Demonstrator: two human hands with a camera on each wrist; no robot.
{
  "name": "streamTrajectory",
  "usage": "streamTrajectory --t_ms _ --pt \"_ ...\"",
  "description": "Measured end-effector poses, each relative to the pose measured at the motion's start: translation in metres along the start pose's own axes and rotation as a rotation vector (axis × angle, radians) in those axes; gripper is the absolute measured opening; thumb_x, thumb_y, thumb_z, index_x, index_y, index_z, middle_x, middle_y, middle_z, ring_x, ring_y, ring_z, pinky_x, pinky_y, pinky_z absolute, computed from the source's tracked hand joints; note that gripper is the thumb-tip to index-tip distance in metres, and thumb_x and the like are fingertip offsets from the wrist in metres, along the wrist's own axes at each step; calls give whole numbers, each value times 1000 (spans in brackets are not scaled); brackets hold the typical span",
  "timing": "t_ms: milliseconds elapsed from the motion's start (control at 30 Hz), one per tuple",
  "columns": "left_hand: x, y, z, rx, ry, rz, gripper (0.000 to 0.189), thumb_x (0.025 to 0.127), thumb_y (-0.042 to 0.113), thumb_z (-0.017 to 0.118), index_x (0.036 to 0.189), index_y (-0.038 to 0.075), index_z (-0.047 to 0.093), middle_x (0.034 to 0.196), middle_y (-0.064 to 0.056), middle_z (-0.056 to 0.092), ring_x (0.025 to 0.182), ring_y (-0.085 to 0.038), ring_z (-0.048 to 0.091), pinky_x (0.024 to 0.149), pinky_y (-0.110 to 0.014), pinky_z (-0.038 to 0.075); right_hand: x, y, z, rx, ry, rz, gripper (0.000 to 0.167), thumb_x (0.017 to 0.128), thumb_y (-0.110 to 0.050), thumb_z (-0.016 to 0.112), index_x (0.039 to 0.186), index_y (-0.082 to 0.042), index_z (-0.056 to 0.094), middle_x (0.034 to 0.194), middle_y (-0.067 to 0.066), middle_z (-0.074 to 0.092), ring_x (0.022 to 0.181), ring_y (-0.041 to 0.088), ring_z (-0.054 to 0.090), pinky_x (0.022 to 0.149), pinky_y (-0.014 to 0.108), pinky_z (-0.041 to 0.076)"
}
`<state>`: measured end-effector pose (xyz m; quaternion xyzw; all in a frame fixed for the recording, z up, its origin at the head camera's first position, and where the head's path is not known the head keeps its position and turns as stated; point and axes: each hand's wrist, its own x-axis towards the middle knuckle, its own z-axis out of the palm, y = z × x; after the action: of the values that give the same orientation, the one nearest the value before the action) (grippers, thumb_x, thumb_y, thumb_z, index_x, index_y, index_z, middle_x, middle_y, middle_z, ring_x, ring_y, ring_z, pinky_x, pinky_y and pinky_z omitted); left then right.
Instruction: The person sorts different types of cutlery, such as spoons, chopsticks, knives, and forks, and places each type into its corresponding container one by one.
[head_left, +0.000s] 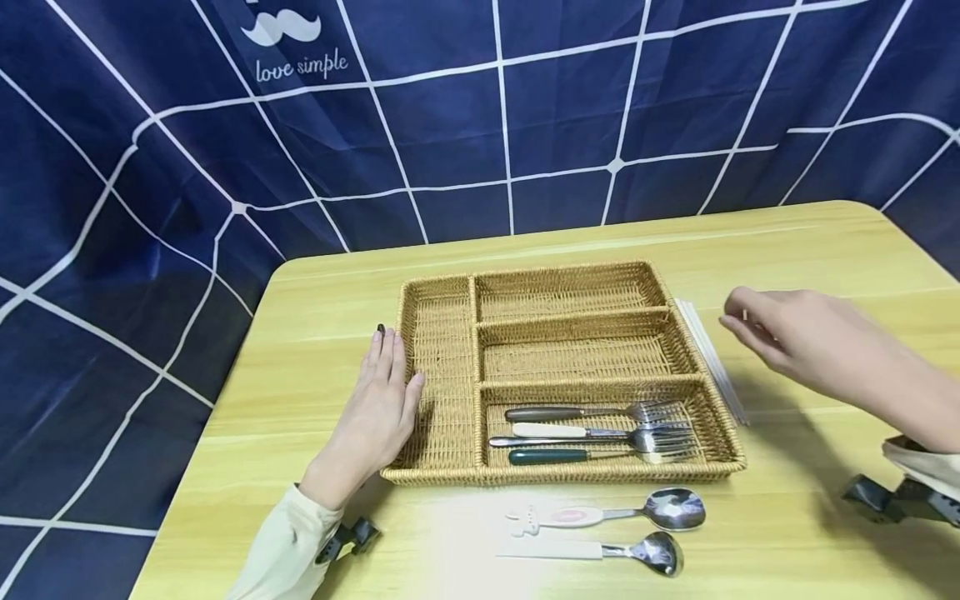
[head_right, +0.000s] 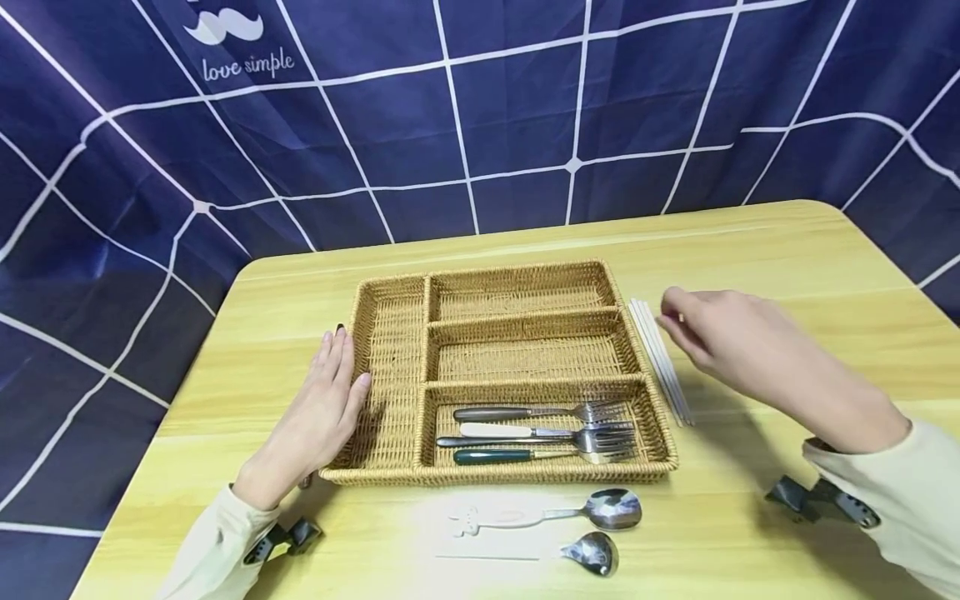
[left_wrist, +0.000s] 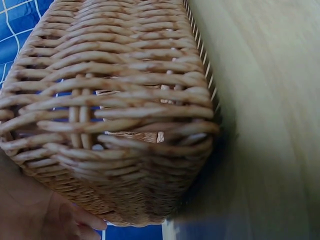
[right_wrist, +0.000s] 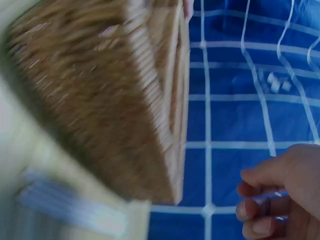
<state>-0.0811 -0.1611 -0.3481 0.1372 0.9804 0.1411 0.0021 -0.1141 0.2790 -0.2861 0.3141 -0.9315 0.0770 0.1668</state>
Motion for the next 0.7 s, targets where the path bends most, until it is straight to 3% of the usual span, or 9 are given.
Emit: streamTrajectory --t_ms 167,433,700 --pt "0 -1 -2 -3 -9 6 62 106 30 28 148 -13 9 156 -30 2 146 -39 -2 119 -51 8 -14 26 16 13 -104 178 9 91 -4 59 83 -7 55 57 -8 46 49 8 41 41 31 36" --pt "-3 -3 -3 15 -16 10 62 106 31 25 148 -14 11 156 -30 3 145 -40 -2 118 -52 9 -18 45 49 156 -331 305 14 89 -9 61 78 -3 57 62 -3 55 57 16 53 52 38 49" --pt "-1 -2 -4 17 -17 3 62 106 30 27 148 -13 11 156 -29 3 145 -41 1 118 -52 10 -19 44 59 197 -400 372 18 92 -12 60 78 -2 56 65 -2 56 63 23 56 62 49 50"
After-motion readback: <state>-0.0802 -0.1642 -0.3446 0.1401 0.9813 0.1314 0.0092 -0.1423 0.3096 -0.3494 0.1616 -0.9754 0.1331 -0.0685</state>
